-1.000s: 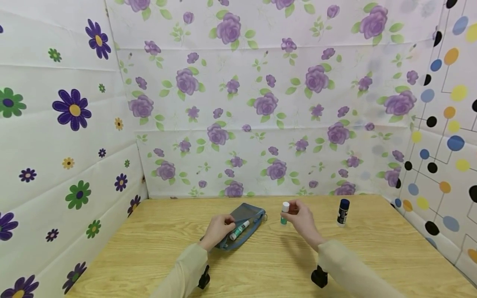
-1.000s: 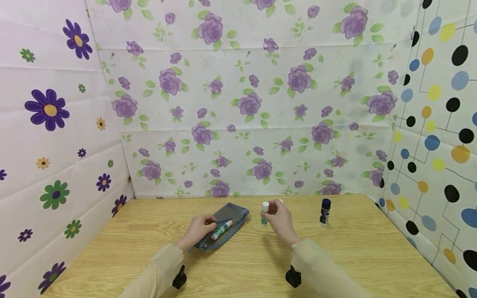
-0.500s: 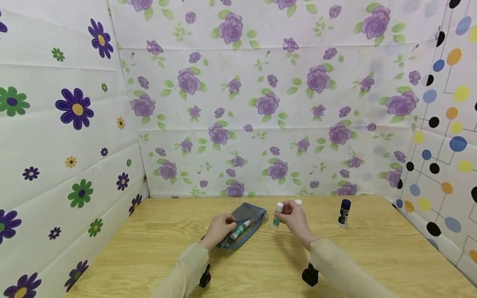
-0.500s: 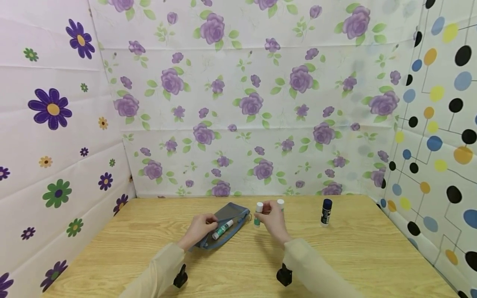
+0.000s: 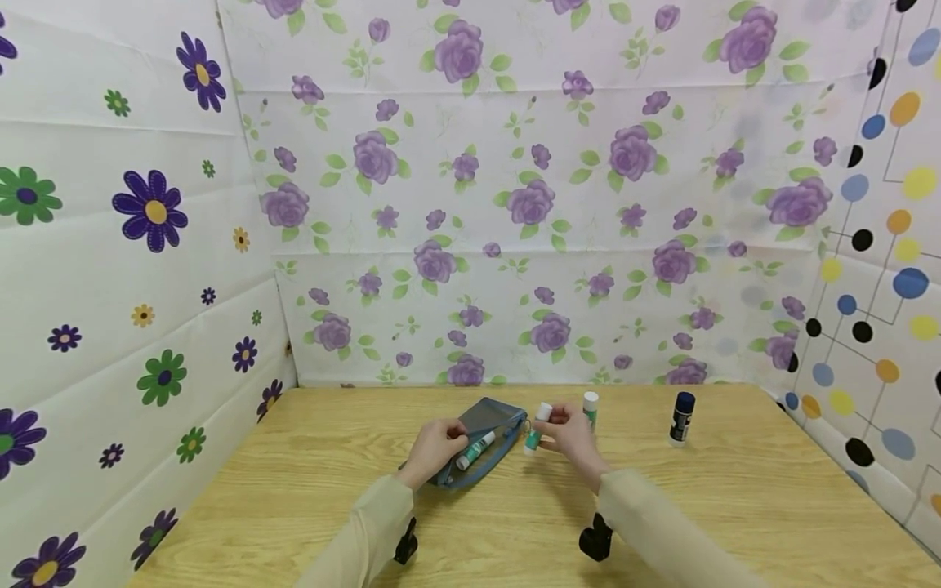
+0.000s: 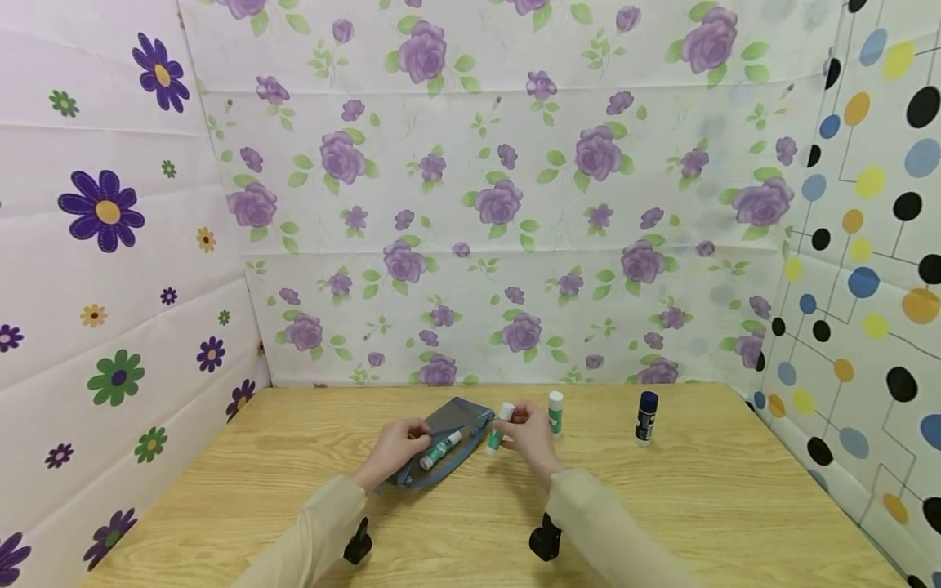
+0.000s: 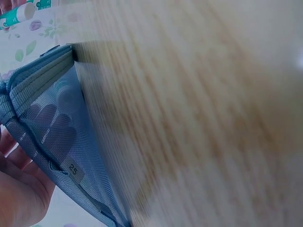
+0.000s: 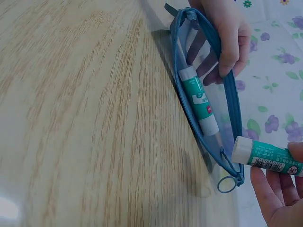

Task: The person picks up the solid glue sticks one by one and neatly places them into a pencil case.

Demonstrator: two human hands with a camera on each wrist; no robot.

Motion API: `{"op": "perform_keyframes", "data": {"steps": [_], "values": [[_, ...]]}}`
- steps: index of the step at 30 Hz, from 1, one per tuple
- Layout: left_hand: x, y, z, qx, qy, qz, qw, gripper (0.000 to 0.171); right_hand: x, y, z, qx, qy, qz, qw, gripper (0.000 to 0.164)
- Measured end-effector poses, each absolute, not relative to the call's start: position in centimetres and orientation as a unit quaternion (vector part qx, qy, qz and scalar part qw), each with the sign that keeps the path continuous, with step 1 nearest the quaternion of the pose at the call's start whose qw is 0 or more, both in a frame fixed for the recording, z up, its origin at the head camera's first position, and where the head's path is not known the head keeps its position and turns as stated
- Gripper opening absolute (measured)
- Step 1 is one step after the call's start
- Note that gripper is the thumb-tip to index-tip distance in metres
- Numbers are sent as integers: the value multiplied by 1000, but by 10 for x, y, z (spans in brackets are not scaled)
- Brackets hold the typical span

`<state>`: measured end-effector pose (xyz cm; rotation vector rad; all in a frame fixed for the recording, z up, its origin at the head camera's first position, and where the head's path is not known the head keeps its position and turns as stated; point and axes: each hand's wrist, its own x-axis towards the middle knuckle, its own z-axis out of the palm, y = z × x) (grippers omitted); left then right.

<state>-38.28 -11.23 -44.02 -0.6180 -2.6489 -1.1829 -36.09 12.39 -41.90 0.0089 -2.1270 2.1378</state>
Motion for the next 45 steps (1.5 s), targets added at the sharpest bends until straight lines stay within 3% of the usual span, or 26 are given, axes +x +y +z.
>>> {"op": "perform_keyframes", "data": {"steps": [29,36,45], "values": [[-383,-113,-441,-222,-887,-392,101,9,-362,94,-431,-35,-634,772,-24,19],[-383,-112,-441,-224,-886,-394,101,9,-360,84,-429,-54,-642,764,-40,32],[-383,-112,-440,-217,-889,-393,95,8,-358,74,-429,-57,-646,759,-57,23]]}}
